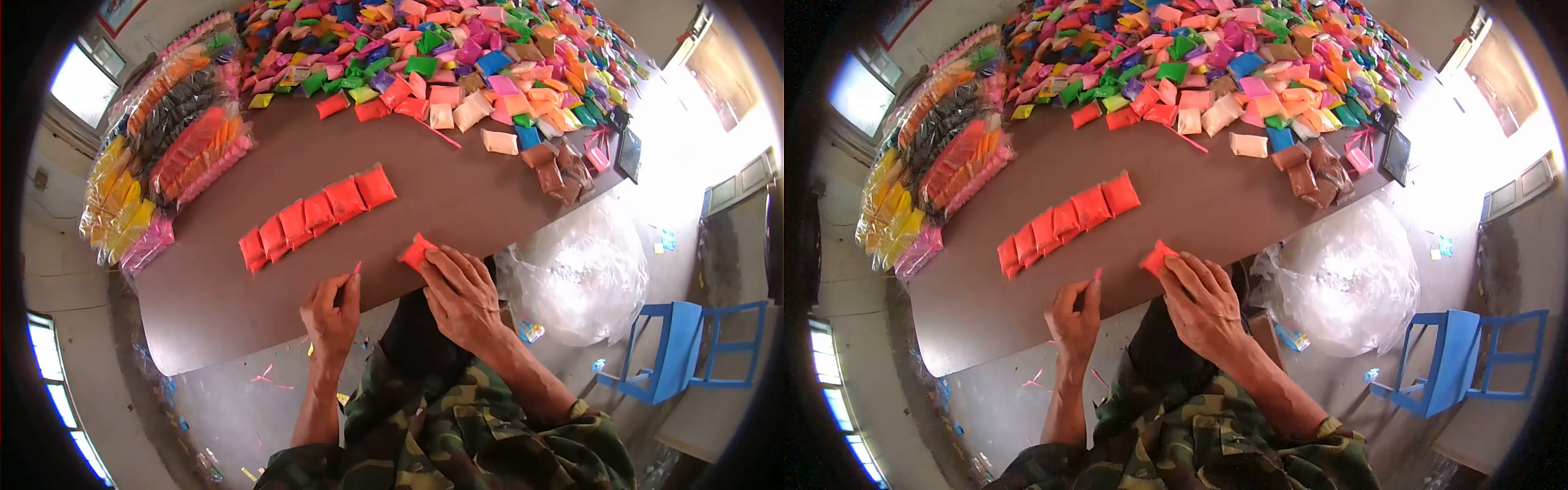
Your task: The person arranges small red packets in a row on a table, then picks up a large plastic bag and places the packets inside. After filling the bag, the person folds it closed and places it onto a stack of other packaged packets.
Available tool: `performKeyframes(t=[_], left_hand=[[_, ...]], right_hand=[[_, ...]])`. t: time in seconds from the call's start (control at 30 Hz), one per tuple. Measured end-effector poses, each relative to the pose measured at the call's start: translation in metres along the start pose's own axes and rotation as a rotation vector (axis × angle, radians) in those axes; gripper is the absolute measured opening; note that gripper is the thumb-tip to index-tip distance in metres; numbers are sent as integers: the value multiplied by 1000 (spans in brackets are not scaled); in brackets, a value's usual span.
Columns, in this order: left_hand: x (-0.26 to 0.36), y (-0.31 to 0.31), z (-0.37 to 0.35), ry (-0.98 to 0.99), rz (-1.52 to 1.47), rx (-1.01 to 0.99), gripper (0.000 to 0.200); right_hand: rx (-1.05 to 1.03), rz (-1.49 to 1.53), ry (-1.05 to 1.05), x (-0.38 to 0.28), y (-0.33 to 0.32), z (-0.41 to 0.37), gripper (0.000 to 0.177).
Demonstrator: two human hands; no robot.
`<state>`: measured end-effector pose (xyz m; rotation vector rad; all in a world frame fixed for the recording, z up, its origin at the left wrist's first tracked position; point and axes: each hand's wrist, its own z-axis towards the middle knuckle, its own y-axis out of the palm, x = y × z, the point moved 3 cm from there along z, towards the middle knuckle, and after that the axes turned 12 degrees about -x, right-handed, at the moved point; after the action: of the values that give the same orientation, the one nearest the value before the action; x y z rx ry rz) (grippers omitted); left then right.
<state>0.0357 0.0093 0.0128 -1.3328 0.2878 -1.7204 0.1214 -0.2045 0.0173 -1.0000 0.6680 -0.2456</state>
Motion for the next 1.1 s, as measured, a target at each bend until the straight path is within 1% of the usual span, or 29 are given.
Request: performKeyframes(t=[0.13, 0.27, 0.37, 0.57, 0.67, 0.77, 0.87, 0.97, 1.0, 1.07, 1.1], left_hand=[[25, 11, 6, 0, -63, -80, 12], [48, 25, 21, 111, -30, -194, 9], [58, 34, 28, 138, 64, -290, 8], [61, 46, 32, 318, 215, -371, 7], [59, 48, 41, 402, 370, -508, 10], [64, 50, 56, 449, 415, -578, 14], [56, 60, 72, 432, 475, -642, 12], [55, 56, 85, 447, 415, -619, 10], [57, 53, 86, 425, 391, -626, 9], [63, 45, 79, 375, 336, -654, 7], [66, 45, 73, 384, 338, -671, 6]], right_hand=[[20, 2, -13, 1, 2, 1, 37], [74, 93, -12, 6, 4, -3, 41], [121, 97, -39, 9, 7, -7, 42], [194, 118, -55, 16, 11, -11, 38], [197, 153, -62, 18, 11, -10, 38], [228, 119, -78, 20, 15, -11, 38], [238, 130, -65, 17, 12, -9, 38], [245, 136, -45, 18, 10, -9, 38], [261, 144, -49, 19, 11, -9, 38], [283, 162, -44, 20, 14, -11, 38], [285, 157, -49, 21, 15, -12, 39]])
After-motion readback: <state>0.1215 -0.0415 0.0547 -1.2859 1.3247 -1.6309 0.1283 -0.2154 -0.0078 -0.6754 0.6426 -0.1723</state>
